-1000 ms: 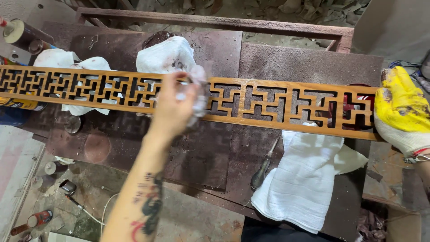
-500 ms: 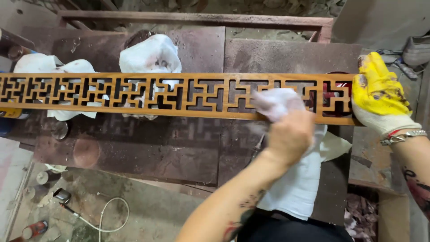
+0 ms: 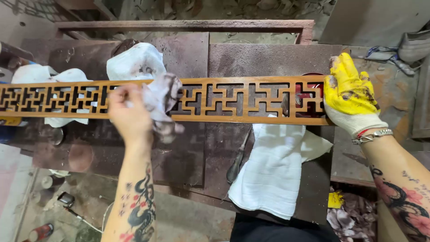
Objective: The recorder is wiping down a decorative wooden lattice with a cloth, likely applying a stain or finish.
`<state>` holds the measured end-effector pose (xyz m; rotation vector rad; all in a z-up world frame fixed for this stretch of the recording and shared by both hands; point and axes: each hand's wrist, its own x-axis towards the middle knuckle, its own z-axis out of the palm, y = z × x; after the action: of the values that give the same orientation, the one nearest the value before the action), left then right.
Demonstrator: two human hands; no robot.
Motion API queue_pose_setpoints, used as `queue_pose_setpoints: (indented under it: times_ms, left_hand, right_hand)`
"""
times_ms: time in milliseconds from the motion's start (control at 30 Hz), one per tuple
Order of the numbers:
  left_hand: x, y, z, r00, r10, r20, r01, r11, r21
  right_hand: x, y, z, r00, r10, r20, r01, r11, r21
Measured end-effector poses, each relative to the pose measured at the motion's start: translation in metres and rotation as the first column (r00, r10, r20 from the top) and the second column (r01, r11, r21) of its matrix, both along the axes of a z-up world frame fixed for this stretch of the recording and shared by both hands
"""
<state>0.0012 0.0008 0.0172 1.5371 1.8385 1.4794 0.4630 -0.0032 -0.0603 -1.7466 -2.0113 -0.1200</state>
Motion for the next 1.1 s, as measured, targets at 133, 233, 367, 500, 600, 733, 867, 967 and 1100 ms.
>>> queue_pose_setpoints:
  times_ms: [133,233,367,500,600,733,867,967,1100]
  left_hand:
    - [0.038,-0.004,0.040,0.910,-0.343,0.233,0.319,0.938,0.136]
    - [0.065,0.010,0.020,0.853,-0.521,0.034,0.505,0.808,-0.302]
    - [0.052,0.013,-0.006,0.839,-0.339,-0.426,0.163,0.903,-0.398]
    - [0.032,-0.012,0.049,0.998,-0.047,-0.038,0.034,0.954,-0.298]
    - [-0.043,-0.043,0.047,0.994,-0.105,-0.026,0.107,0.992,0.070]
    - [-0.175,-0.103,0.070,0.934,-0.319,-0.159,0.231,0.882,-0.411]
    - [-0.218,-0.060,0.009,0.902,-0.155,0.403,0.061,0.970,0.236]
    - [0.014,-0.088,0.100,0.996,-0.079,0.041,0.080,0.997,-0.015]
    - [0.077,-0.042,0.015,0.633,-0.239,-0.736,0.167,0.971,-0.172]
  right_hand:
    - [0.000,0.000,0.000,0.999,0.025,0.020,-0.026,0.996,0.084]
    - [0.002,-0.001,-0.005,0.999,0.009,0.040,-0.013,0.995,0.100]
    - [0.000,0.000,-0.003,1.000,0.005,-0.002,-0.005,0.997,0.076]
    - [-0.004,0.000,0.001,0.999,0.013,-0.047,-0.010,0.998,0.057]
    - [-0.003,-0.001,0.003,0.996,0.029,-0.083,-0.024,0.998,0.060]
    - [-0.004,-0.001,0.003,0.991,0.092,-0.092,-0.080,0.989,0.125]
    - [-0.003,-0.003,0.001,0.994,0.075,-0.080,-0.065,0.990,0.122]
    - [-0.003,-0.004,0.003,0.992,0.100,-0.073,-0.096,0.994,0.058]
    - [-0.004,-0.006,0.002,0.995,0.042,-0.093,-0.040,0.999,0.023]
